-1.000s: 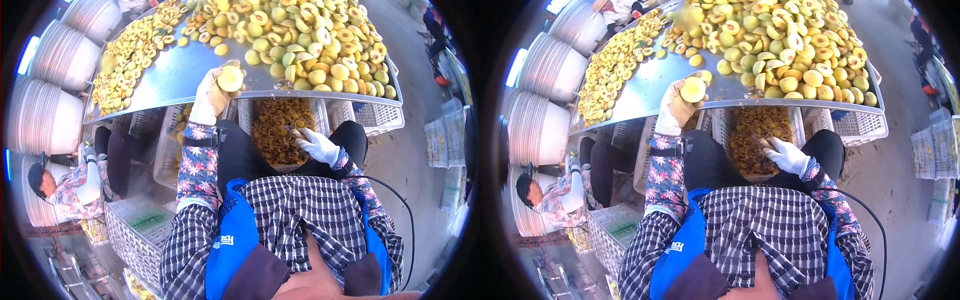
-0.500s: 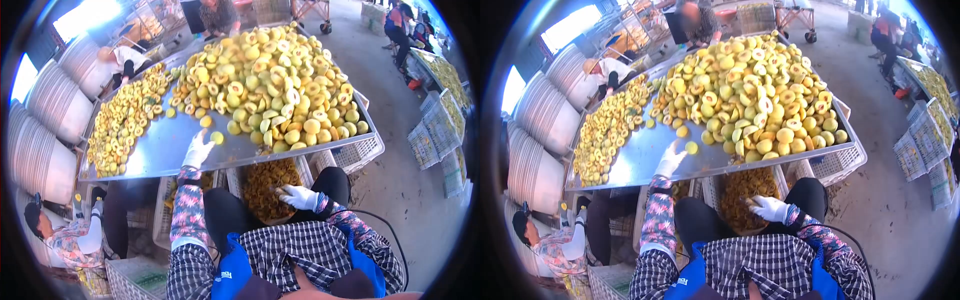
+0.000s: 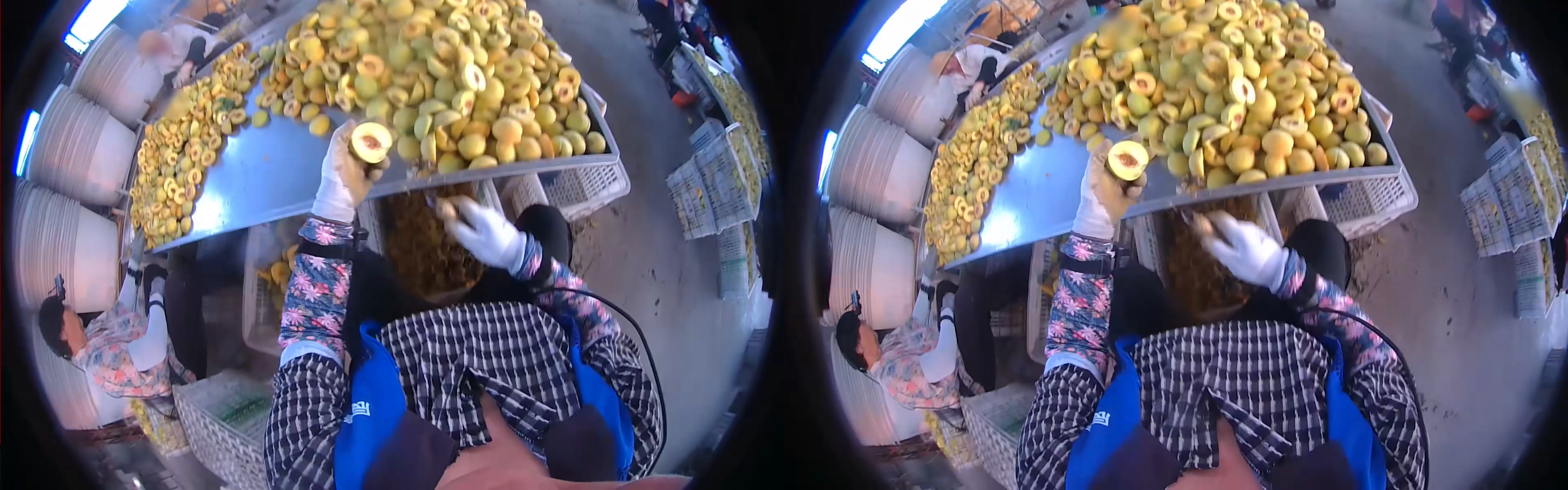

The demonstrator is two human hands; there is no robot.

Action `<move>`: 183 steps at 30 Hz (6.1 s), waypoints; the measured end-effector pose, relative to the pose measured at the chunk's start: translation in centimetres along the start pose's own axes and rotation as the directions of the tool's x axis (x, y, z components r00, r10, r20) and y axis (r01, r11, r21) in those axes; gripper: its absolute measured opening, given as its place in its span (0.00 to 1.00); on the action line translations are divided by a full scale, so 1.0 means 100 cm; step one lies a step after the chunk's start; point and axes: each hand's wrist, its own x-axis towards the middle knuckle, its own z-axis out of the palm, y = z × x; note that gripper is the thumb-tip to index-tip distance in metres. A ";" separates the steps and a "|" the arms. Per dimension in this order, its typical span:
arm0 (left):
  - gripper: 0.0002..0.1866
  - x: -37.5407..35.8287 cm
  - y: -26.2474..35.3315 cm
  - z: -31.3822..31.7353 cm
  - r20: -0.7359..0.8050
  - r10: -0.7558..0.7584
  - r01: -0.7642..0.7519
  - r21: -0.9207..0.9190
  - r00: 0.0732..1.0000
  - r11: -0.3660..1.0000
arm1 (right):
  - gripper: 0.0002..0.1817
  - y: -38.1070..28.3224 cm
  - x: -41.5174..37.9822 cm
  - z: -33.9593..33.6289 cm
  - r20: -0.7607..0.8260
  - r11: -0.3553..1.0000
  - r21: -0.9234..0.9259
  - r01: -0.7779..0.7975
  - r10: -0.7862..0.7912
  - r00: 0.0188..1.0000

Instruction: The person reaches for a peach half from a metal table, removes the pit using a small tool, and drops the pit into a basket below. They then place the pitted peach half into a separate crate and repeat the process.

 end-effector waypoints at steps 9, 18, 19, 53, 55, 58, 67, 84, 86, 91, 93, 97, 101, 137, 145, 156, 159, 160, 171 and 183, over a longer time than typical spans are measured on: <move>0.29 -0.036 -0.047 0.055 0.064 0.139 -0.147 0.159 0.988 0.976 | 0.15 -0.043 0.031 -0.012 -0.152 0.914 -0.353 0.203 -0.270 0.951; 0.25 -0.022 -0.071 0.024 0.111 0.413 -0.399 0.567 0.904 0.721 | 0.16 -0.031 0.024 -0.014 -0.053 0.866 -0.457 0.203 -0.254 0.966; 0.25 -0.021 -0.069 0.020 0.106 0.353 -0.337 0.635 0.930 0.695 | 0.16 -0.027 0.025 -0.013 -0.040 0.850 -0.472 0.232 -0.284 0.958; 0.23 -0.029 -0.101 0.045 0.284 0.257 -0.275 0.023 0.924 0.961 | 0.19 -0.019 0.000 -0.018 0.510 0.475 0.623 -0.621 0.356 0.783; 0.19 -0.028 -0.102 0.040 0.299 0.112 -0.126 0.028 0.948 0.992 | 0.17 -0.006 -0.005 -0.013 0.530 0.476 0.607 -0.636 0.354 0.771; 0.17 -0.029 -0.102 0.043 0.282 -0.009 0.017 -0.025 0.959 1.000 | 0.19 -0.008 -0.005 -0.016 0.615 0.368 0.648 -0.666 0.263 0.744; 0.11 -0.026 -0.113 0.038 -0.113 0.272 -0.272 0.017 0.956 0.962 | 0.19 -0.004 -0.004 0.007 0.672 0.072 0.725 -0.685 0.143 0.726; 0.25 0.020 0.009 -0.077 0.239 0.584 -0.246 0.967 0.776 -0.068 | 0.27 0.084 -0.020 0.031 0.392 0.955 -0.283 -0.090 0.201 0.898; 0.28 0.082 -0.009 -0.085 0.351 0.502 -0.311 0.936 0.791 -0.164 | 0.27 0.074 -0.018 0.028 0.441 0.941 -0.332 -0.070 0.221 0.870; 0.30 0.141 -0.034 -0.064 0.006 0.355 0.036 0.993 0.935 -0.113 | 0.30 0.074 -0.023 0.020 0.482 0.927 -0.367 -0.079 0.262 0.836; 0.27 0.139 -0.029 -0.057 -0.053 0.353 0.108 0.985 0.934 -0.138 | 0.31 0.054 -0.018 0.012 0.465 0.933 -0.325 -0.152 0.298 0.834; 0.27 0.227 -0.065 -0.132 -0.151 0.340 -0.050 0.855 0.928 0.517 | 0.28 0.044 -0.008 -0.002 0.253 0.904 -0.358 -0.234 0.335 0.908; 0.25 0.048 -0.012 -0.037 -0.025 0.253 -0.246 -0.347 0.967 0.905 | 0.18 0.002 0.026 -0.009 -0.015 0.971 -0.239 -0.027 0.024 1.000; 0.22 -0.015 -0.042 0.050 -0.071 0.259 -0.268 -0.328 0.963 0.906 | 0.17 -0.013 0.069 0.007 0.024 0.948 -0.161 0.274 -0.274 0.961; 0.21 -0.018 -0.050 0.060 -0.061 0.314 -0.318 -0.287 0.947 0.904 | 0.19 -0.066 0.054 -0.014 0.518 0.505 0.637 -0.583 0.280 0.808; 0.07 -0.022 -0.069 0.065 -0.091 0.369 -0.324 0.316 0.925 0.892 | 0.24 -0.040 0.021 -0.019 0.562 0.437 0.621 -0.651 0.330 0.758; 0.07 -0.014 -0.086 0.042 -0.150 0.378 -0.356 0.154 0.914 0.922 | 0.23 -0.020 0.002 -0.015 0.564 0.426 0.613 -0.665 0.353 0.746; 0.08 -0.015 -0.080 0.036 -0.243 0.273 -0.273 0.033 0.931 0.961 | 0.22 -0.017 -0.004 -0.019 0.643 0.484 0.544 -0.686 0.285 0.711; 0.17 -0.044 -0.063 0.034 -0.227 0.067 -0.152 -0.381 0.972 0.912 | 0.17 -0.022 0.025 0.006 0.225 0.992 -0.124 -0.034 0.062 0.972; 0.30 -0.036 0.018 -0.131 -0.170 0.566 0.187 0.982 0.807 0.028 | 0.20 0.025 -0.026 -0.016 0.436 0.915 -0.334 -0.226 0.363 0.823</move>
